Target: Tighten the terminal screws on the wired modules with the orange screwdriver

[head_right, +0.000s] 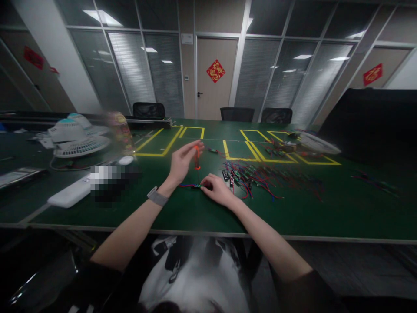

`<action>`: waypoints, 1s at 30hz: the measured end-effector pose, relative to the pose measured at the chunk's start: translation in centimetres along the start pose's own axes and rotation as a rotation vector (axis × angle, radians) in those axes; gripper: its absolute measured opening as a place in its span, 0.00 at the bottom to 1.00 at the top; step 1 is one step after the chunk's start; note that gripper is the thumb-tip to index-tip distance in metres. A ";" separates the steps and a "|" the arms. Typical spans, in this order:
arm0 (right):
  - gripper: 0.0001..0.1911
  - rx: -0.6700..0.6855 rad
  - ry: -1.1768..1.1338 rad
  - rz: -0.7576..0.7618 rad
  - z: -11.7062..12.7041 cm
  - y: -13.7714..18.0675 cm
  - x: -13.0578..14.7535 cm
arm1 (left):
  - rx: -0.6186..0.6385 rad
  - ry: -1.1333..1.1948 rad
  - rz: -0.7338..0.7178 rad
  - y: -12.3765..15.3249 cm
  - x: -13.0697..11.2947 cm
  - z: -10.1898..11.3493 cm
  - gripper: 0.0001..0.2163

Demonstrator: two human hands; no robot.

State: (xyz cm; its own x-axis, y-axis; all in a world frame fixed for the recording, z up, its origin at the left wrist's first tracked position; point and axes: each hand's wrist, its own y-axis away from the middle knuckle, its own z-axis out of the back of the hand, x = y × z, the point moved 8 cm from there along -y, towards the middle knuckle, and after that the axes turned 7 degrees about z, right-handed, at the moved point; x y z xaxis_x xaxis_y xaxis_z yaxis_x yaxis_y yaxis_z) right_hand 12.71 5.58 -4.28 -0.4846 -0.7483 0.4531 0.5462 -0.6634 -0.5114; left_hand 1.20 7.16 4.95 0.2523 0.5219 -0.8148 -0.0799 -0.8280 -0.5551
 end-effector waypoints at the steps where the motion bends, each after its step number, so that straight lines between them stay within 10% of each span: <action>1: 0.02 0.000 0.001 0.001 0.0 0.0 0.0 | -0.009 -0.017 -0.008 0.0 -0.1 0.0 0.12; 23: 0.03 0.007 0.000 -0.004 0.2 -0.1 0.3 | -0.099 -0.310 -0.100 0.2 -1.0 0.7 0.09; 30: 0.03 -0.002 -0.005 -0.007 0.1 -0.1 0.3 | 0.021 -0.080 0.008 0.0 0.0 0.0 0.13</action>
State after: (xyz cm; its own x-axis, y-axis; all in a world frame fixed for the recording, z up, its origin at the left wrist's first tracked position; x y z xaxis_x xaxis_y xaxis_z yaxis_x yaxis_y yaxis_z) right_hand 12.59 5.43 -4.01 -0.4853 -0.7434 0.4602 0.5415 -0.6688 -0.5094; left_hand 1.22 7.17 4.94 0.1741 0.5302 -0.8298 -0.1020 -0.8284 -0.5507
